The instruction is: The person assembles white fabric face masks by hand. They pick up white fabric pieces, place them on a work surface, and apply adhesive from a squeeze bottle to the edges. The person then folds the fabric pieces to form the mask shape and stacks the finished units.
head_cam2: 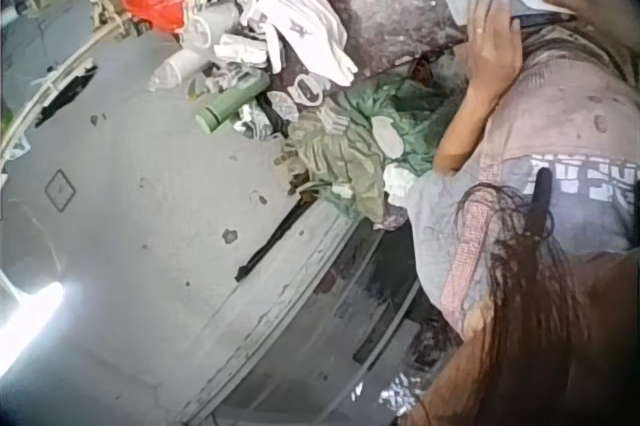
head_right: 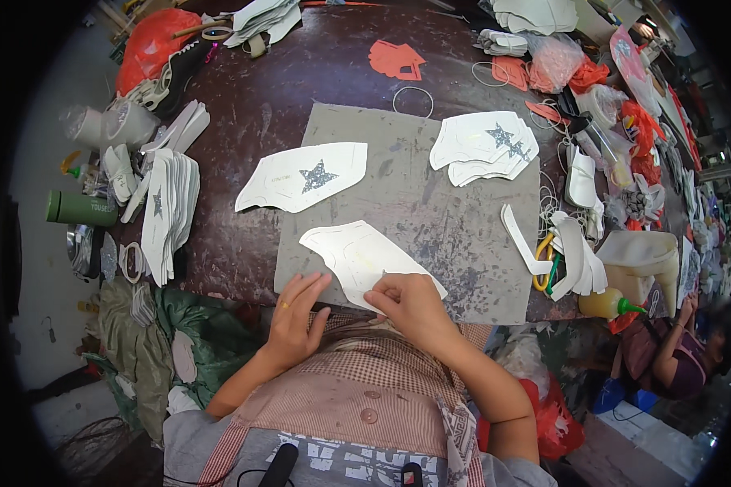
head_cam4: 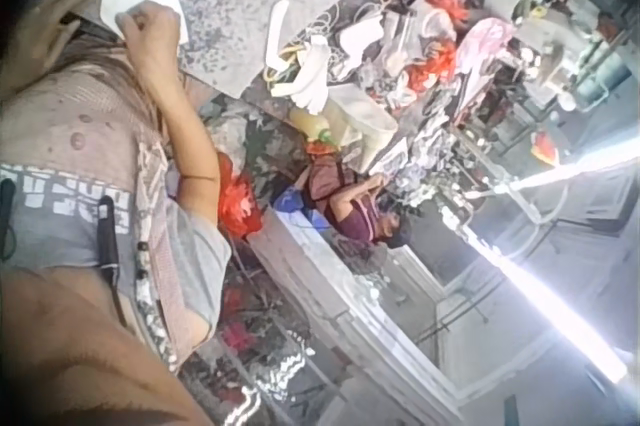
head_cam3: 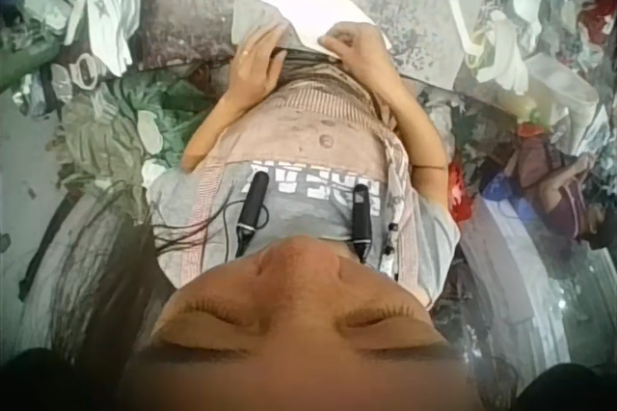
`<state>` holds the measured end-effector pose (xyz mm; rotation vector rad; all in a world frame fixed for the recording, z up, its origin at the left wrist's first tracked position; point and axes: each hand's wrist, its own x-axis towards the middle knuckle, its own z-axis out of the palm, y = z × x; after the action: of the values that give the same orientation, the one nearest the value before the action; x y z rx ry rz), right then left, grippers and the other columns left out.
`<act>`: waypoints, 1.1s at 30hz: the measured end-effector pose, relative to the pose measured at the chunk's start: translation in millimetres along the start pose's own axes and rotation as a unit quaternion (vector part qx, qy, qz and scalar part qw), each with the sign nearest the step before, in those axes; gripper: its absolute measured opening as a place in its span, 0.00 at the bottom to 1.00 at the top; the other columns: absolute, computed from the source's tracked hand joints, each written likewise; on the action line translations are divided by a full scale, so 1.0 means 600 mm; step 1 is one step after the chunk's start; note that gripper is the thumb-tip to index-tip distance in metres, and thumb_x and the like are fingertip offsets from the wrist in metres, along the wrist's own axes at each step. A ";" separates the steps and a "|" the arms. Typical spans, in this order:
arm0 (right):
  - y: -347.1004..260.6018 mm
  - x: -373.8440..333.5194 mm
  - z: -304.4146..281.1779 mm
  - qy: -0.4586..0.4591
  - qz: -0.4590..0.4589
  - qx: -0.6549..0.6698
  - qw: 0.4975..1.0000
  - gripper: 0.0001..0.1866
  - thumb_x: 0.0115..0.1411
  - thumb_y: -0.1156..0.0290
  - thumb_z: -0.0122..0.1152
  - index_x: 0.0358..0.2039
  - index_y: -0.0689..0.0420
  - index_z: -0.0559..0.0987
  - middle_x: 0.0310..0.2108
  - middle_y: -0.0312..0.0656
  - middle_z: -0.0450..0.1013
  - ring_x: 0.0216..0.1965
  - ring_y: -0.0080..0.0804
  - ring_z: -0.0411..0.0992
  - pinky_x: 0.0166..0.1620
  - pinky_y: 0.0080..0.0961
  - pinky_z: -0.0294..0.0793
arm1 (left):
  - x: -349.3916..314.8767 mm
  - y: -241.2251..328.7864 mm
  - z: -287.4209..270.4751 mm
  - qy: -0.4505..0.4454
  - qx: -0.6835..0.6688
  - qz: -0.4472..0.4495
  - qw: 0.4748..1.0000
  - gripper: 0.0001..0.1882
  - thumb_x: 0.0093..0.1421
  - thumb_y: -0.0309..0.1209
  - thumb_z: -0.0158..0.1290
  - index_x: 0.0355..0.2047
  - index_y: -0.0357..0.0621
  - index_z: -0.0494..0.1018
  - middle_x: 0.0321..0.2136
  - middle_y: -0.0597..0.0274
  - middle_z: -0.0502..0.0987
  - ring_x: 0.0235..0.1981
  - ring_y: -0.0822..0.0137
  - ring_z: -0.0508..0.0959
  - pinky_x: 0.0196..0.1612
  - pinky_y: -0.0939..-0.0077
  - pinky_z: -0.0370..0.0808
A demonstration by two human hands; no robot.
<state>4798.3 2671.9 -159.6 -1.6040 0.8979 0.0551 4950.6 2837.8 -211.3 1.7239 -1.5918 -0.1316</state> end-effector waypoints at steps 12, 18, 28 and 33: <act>0.008 0.001 -0.001 0.005 -0.010 -0.042 0.999 0.09 0.59 0.70 0.64 0.31 0.65 0.81 0.22 0.42 0.77 0.21 0.24 0.73 0.24 0.22 0.70 | -0.017 0.012 0.020 -0.108 0.069 0.070 0.989 0.31 0.55 0.45 0.60 0.53 0.36 0.69 0.56 0.54 0.73 0.53 0.58 0.73 0.55 0.63 0.70; 0.014 -0.074 -0.047 0.104 -0.086 -0.197 0.971 0.10 0.55 0.67 0.67 0.31 0.60 0.82 0.27 0.47 0.78 0.28 0.43 0.78 0.31 0.34 0.75 | -0.025 0.012 0.026 -0.091 0.122 0.090 0.984 0.39 0.52 0.50 0.62 0.55 0.35 0.65 0.57 0.53 0.71 0.54 0.54 0.72 0.54 0.62 0.70; 0.073 -0.064 -0.073 0.105 -0.090 -0.109 0.984 0.06 0.51 0.72 0.67 0.29 0.59 0.83 0.28 0.44 0.78 0.29 0.44 0.76 0.34 0.35 0.74 | -0.005 0.023 0.030 -0.179 0.203 0.121 0.955 0.37 0.53 0.51 0.57 0.63 0.57 0.66 0.57 0.55 0.66 0.60 0.54 0.65 0.59 0.56 0.66; 0.072 -0.056 -0.078 0.087 -0.104 -0.144 0.980 0.07 0.51 0.69 0.66 0.28 0.58 0.83 0.28 0.44 0.78 0.30 0.45 0.77 0.35 0.35 0.74 | -0.012 0.028 0.037 -0.168 0.228 0.113 0.952 0.37 0.52 0.51 0.58 0.63 0.60 0.66 0.55 0.55 0.67 0.60 0.54 0.64 0.59 0.56 0.66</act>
<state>4730.1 2650.2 -165.7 -1.9901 0.8801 -0.1075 4923.2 2835.3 -219.6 1.9164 -2.1937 0.0668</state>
